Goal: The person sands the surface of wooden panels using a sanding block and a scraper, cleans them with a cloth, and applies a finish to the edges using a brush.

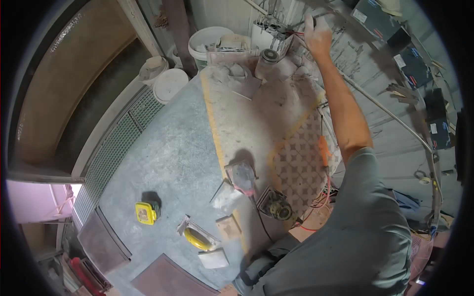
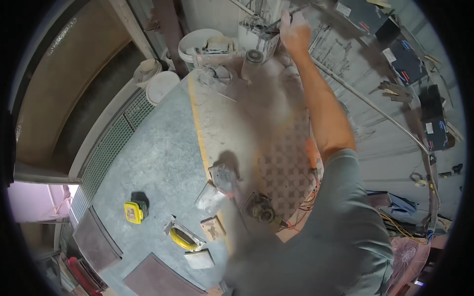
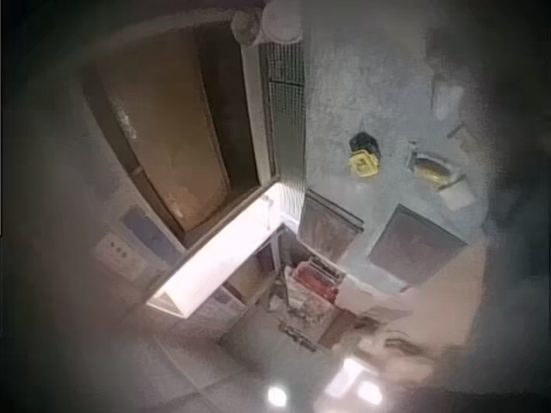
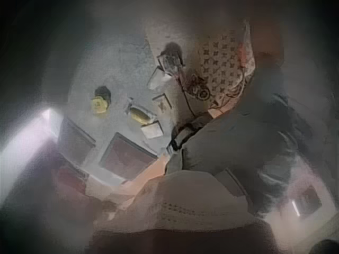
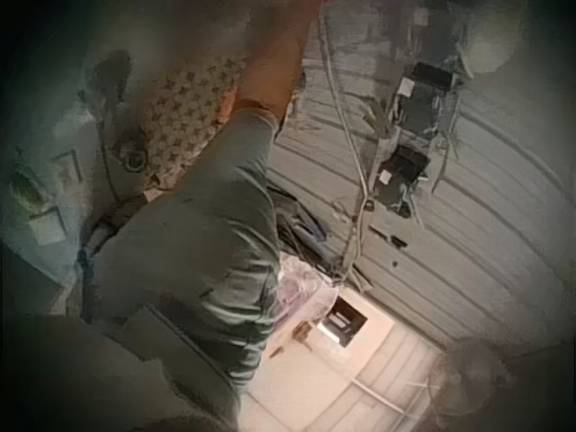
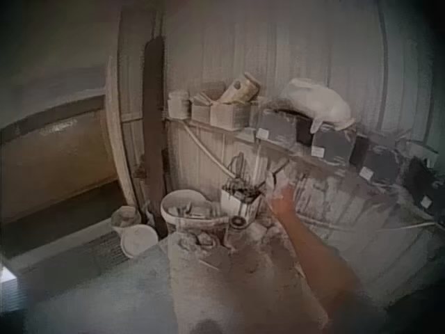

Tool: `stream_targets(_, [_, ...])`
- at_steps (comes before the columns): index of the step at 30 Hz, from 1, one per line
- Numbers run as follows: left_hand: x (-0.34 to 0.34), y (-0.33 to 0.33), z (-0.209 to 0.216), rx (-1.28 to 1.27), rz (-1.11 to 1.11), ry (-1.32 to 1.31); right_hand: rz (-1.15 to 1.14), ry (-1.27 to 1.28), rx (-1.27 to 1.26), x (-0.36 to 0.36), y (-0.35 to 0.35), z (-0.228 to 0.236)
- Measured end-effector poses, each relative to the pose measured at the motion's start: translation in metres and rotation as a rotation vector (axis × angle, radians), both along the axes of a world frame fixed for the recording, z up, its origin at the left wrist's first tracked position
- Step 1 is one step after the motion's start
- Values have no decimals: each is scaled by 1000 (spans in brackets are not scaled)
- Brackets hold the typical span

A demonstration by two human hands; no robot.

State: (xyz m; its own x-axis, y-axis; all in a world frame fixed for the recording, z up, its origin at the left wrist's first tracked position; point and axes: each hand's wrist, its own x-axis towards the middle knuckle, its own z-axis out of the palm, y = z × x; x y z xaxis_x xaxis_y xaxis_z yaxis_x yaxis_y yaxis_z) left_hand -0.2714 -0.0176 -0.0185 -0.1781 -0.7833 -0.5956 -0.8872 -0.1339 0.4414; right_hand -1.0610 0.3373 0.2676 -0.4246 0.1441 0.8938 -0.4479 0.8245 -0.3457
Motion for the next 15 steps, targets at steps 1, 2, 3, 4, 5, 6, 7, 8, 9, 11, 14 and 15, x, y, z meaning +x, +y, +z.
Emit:
stream_targets(1, [-1,3,2,3,53,-19,-94,-188,43,-12,-21,1])
stream_targets(2, [-8,5,1,19,81,-27,-96,-107,122,-57,-3,-14])
stream_targets(3, [-25,2,-6,56,60,-22,-246,-87,415,-116,67,-45])
stream_targets(4, [-41,4,-16,98,25,-23,-394,-70,714,-155,130,-63])
stream_targets(5, [-47,3,-17,95,63,-27,-286,240,668,-176,124,-80])
stream_targets(6, [-59,-2,-17,93,86,-24,-277,148,637,-194,118,-91])
stream_targets(7, [-73,-14,-18,98,111,-16,-270,57,608,-210,115,-99])
stream_targets(8, [-81,-18,-18,106,134,-8,-266,-33,582,-225,114,-106])
stream_targets(9, [-87,-23,-16,110,158,-2,-338,48,642,-234,106,-114])
stream_targets(11, [-98,-30,-12,109,209,11,-263,-197,553,-256,87,-126])
stream_targets(14, [-114,-37,-7,130,252,34,-274,-106,680,-283,78,-152])
stream_targets(15, [-119,-39,-6,145,267,39,-222,-224,709,-294,83,-160])
